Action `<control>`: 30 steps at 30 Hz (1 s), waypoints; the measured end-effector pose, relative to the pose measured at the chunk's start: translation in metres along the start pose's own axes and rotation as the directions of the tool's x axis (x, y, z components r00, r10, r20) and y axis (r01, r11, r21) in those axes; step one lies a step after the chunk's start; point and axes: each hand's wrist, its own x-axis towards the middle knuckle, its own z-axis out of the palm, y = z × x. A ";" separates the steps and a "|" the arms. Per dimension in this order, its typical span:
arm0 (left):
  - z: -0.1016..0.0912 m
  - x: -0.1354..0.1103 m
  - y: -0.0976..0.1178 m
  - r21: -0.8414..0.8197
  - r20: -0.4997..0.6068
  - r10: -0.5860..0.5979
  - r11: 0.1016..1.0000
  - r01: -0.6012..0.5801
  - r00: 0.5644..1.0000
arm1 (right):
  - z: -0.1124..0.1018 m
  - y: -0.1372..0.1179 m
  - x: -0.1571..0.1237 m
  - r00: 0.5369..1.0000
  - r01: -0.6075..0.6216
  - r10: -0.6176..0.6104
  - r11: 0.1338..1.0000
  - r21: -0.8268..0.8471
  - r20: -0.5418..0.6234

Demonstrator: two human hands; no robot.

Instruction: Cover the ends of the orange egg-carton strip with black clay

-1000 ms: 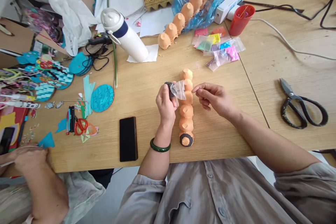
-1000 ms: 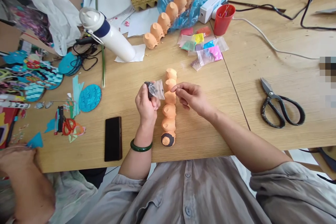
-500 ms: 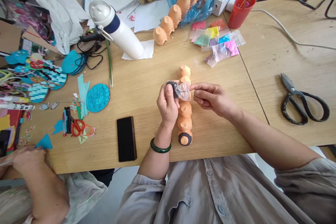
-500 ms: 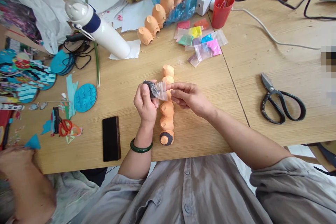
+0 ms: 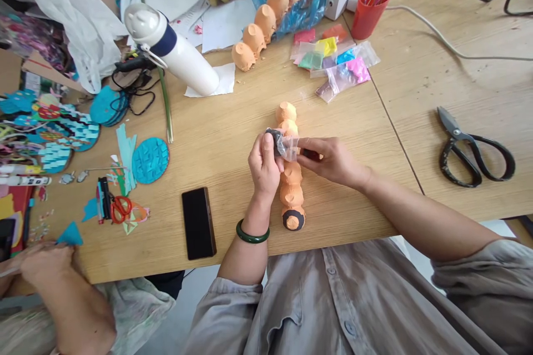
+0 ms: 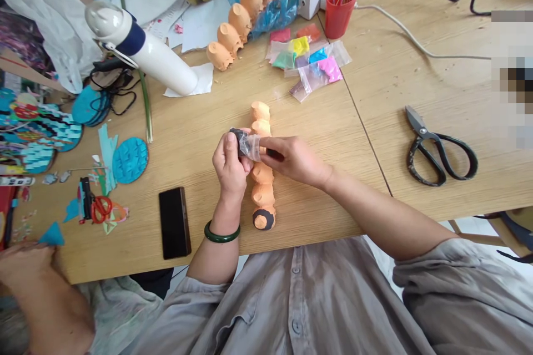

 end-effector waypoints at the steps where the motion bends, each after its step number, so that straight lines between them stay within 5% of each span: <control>1: 0.000 0.000 0.000 -0.019 0.009 -0.015 1.000 0.016 1.000 | 0.001 0.001 -0.001 0.999 0.032 -0.032 0.999 -0.030 0.000; 7: 0.001 -0.002 -0.002 -0.039 0.052 -0.097 0.994 0.099 0.994 | 0.002 0.005 -0.001 0.999 0.047 -0.049 0.994 -0.097 -0.015; 16: 0.001 -0.003 0.002 0.009 0.028 -0.033 0.999 0.033 0.999 | 0.001 0.007 0.000 0.996 0.076 -0.081 0.992 -0.099 -0.046; 30: 0.001 0.001 0.002 -0.086 -0.004 -0.106 0.991 0.105 0.994 | 0.000 -0.003 0.005 0.984 -0.171 0.176 0.959 0.226 -0.001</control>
